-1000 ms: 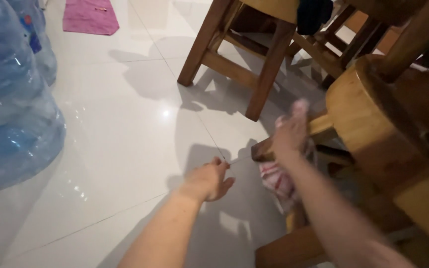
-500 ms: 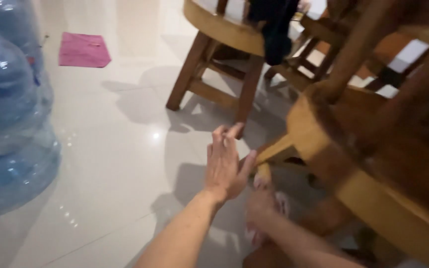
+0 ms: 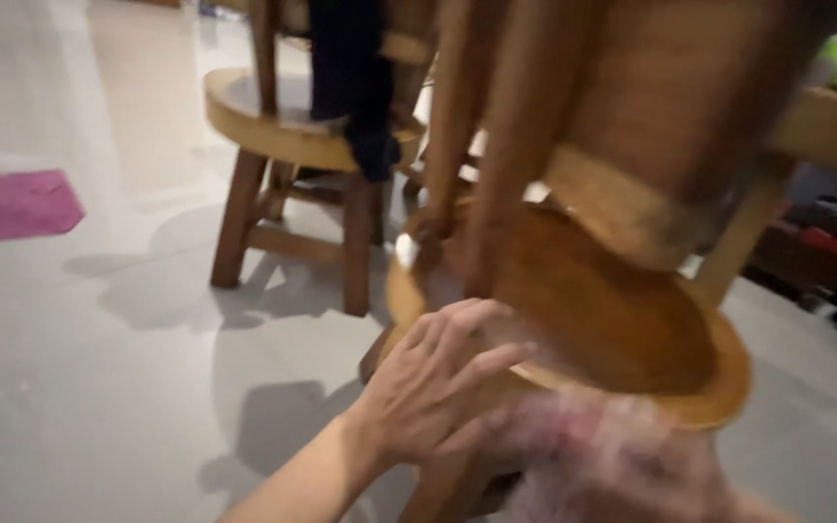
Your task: Wiping down wooden chairs and a dining table with a cloth.
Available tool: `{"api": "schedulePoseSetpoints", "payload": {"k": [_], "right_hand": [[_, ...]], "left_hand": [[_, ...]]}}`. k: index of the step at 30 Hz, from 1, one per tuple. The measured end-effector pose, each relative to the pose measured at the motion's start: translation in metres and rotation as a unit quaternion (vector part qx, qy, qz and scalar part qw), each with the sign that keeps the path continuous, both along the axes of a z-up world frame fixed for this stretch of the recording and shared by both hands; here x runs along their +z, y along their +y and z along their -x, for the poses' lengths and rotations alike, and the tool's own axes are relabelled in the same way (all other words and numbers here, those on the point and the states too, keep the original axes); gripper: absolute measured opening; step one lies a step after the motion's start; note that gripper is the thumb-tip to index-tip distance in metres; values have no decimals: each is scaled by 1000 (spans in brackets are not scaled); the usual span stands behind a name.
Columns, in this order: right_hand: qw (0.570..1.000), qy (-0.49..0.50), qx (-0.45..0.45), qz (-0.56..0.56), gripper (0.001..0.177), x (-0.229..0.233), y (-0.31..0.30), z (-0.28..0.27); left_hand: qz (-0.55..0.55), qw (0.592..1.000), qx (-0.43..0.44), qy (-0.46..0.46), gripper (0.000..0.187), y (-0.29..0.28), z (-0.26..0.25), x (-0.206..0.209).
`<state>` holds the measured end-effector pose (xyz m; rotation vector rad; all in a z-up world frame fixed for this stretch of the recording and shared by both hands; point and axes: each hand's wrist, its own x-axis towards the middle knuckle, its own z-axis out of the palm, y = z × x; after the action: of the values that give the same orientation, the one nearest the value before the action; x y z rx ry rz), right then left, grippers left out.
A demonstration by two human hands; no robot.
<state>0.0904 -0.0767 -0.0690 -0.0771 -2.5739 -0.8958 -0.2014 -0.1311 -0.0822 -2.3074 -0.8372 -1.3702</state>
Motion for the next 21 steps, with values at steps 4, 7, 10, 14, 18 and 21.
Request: {"api": "schedulePoseSetpoints", "payload": {"k": [4, 7, 10, 14, 18, 21], "right_hand": [[993, 109, -33, -15, 40, 61, 59, -42], [971, -42, -220, 80, 63, 71, 134, -74], [894, 51, -106, 431, 74, 69, 214, -108], [767, 126, -495, 387, 80, 8, 380, -135], [774, 192, -481, 365, 49, 3, 426, -34], [800, 41, -490, 344, 45, 45, 348, 81]], "left_hand": [[-17, 999, -40, 28, 57, -3, -33, 32], [92, 992, -66, 64, 47, 3, -63, 52], [210, 975, -25, 66, 45, 18, -82, 65], [222, 968, 120, -8, 59, 59, -97, 53], [365, 899, 196, -143, 79, 47, -111, 84], [330, 911, 154, -193, 82, 56, -108, 61]]}}
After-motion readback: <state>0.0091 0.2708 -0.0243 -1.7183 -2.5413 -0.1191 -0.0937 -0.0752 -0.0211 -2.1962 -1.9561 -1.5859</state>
